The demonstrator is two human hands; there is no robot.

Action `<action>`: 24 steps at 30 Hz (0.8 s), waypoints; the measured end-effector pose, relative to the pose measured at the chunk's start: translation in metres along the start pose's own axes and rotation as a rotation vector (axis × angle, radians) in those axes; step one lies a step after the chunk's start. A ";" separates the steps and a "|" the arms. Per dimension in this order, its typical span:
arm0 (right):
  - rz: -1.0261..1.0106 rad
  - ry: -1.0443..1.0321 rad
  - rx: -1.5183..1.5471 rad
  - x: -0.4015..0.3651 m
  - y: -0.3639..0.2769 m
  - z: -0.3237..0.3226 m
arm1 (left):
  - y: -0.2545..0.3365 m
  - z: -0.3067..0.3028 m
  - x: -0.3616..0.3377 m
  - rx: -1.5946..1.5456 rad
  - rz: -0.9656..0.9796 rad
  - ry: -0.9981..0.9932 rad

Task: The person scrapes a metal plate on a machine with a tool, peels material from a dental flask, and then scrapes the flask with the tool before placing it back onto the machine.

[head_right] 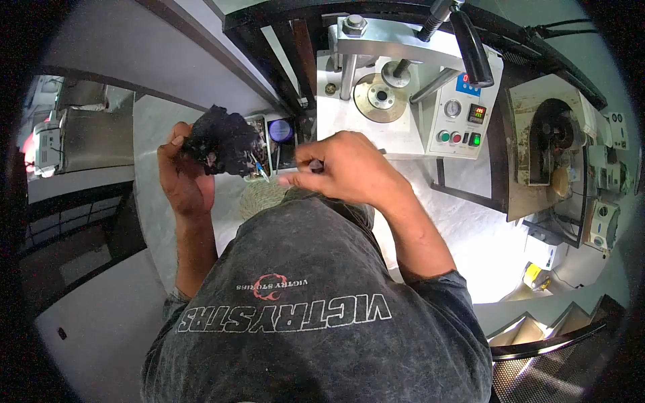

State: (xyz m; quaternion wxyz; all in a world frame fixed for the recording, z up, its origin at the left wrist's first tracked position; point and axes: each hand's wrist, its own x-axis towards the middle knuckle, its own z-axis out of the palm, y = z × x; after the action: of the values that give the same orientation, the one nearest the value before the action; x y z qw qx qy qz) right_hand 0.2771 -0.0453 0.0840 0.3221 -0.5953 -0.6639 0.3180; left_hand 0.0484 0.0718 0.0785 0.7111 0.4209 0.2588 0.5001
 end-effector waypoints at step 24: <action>-0.050 0.347 0.530 0.031 -0.028 0.040 | -0.001 0.041 -0.026 0.481 -0.067 0.048</action>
State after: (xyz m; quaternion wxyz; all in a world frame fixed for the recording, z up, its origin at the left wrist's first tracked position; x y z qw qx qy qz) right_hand 0.2262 -0.0181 0.0843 0.5819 -0.5197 -0.5075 0.3656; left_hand 0.0720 0.0334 0.0973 0.6003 0.5572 0.4013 0.4100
